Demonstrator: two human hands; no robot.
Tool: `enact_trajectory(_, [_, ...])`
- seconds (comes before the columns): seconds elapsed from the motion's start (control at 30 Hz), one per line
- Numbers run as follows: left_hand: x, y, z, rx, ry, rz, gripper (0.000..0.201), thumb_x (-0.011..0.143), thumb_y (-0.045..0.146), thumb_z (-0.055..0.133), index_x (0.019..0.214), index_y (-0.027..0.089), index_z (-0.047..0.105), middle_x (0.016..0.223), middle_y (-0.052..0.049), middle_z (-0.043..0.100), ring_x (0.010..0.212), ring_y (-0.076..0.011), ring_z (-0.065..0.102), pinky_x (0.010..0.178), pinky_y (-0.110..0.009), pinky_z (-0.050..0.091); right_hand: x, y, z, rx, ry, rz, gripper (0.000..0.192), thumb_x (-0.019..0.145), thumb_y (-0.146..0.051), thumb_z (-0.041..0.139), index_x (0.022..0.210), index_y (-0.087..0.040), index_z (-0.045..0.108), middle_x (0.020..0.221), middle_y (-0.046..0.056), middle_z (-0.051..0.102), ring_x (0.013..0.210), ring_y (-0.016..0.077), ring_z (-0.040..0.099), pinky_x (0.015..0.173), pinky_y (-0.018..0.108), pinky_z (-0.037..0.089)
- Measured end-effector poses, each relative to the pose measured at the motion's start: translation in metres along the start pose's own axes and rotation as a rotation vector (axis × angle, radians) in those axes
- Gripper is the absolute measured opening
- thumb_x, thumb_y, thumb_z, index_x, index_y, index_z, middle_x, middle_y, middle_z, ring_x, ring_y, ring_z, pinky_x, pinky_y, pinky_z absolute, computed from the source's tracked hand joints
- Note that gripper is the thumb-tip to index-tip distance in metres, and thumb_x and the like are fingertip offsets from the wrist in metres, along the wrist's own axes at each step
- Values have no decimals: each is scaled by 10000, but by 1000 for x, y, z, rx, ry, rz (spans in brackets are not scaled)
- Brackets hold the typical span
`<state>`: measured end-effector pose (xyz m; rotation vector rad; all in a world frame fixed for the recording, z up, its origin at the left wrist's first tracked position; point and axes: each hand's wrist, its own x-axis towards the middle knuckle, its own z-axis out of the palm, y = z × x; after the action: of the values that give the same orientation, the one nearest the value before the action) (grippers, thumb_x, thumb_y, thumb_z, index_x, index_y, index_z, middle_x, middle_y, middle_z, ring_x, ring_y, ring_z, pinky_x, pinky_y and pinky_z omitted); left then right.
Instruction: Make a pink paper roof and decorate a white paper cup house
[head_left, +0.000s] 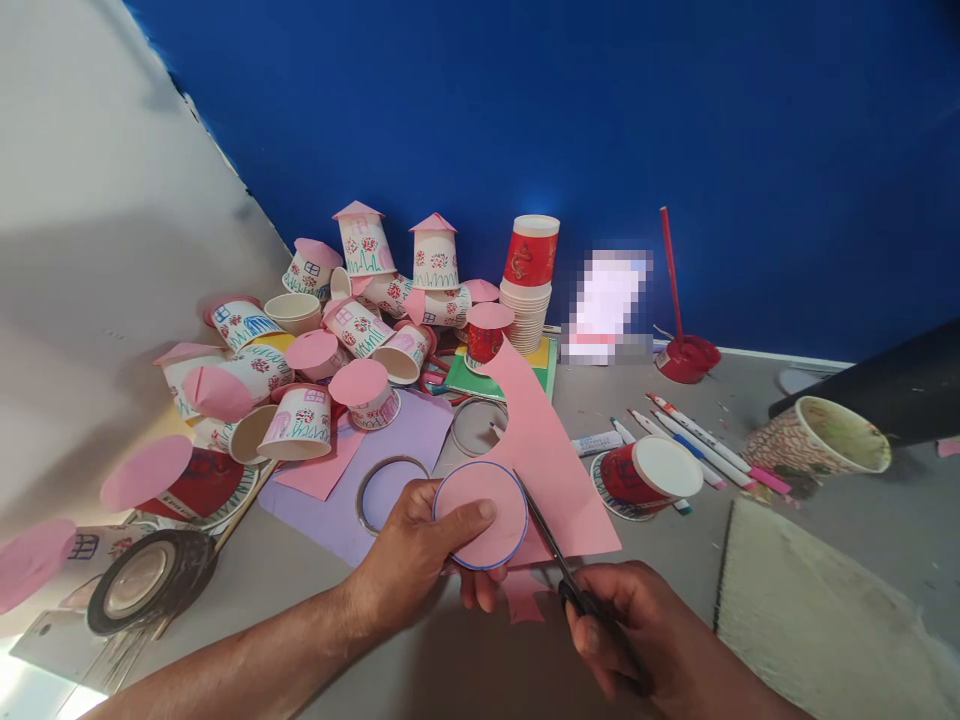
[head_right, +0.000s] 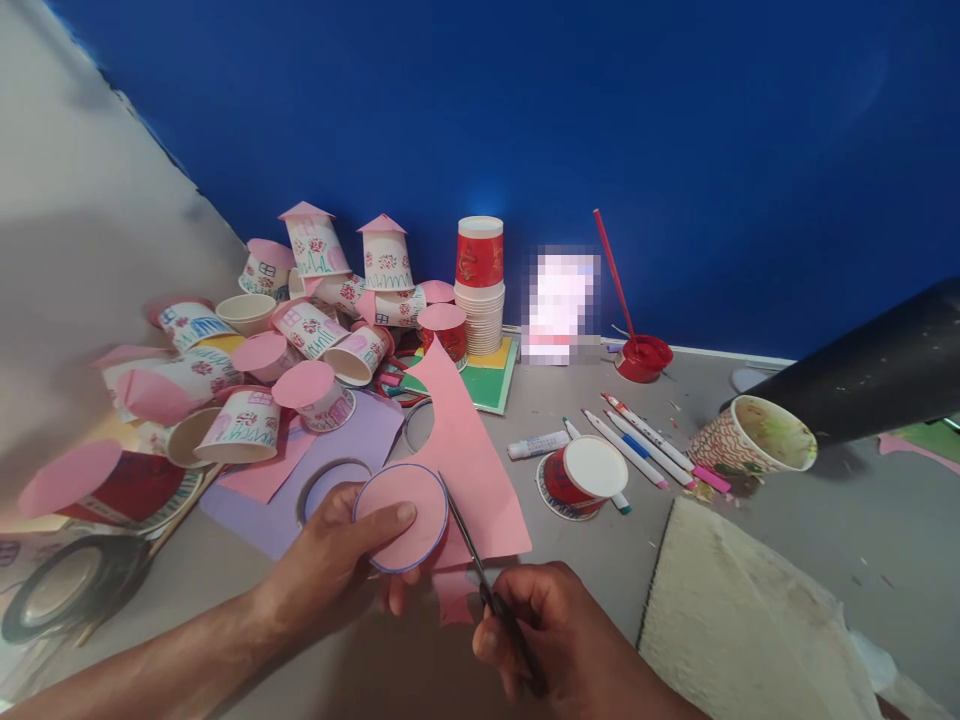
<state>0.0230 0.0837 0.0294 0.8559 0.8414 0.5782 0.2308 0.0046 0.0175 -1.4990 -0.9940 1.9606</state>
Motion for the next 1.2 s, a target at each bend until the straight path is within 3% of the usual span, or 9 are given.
enact_trajectory(0.5, [-1, 6, -5, 119, 15, -24, 397, 806, 447, 770, 639, 94, 701, 504, -70, 677, 349, -124, 597, 351, -175, 449, 4, 12, -3, 20, -65, 1, 643, 568, -790, 781, 589, -195, 535, 464, -57, 457, 426, 60, 373, 463, 241, 234])
enact_trajectory(0.77, [-1, 12, -4, 196, -26, -80, 429, 793, 486, 750, 628, 93, 696, 496, -66, 657, 352, -121, 596, 357, -171, 449, 0, 1, 0, 13, -63, 22, 533, 577, -638, 805, 528, -197, 510, 469, -60, 454, 429, 53, 366, 461, 240, 242])
enact_trajectory(1.2, [-2, 12, -7, 229, -41, -86, 407, 817, 461, 735, 634, 99, 692, 507, -60, 657, 356, -117, 596, 361, -165, 474, 1, 10, -3, 18, -89, 16, 699, 516, -826, 800, 562, -193, 507, 476, -60, 434, 439, 44, 328, 461, 244, 226])
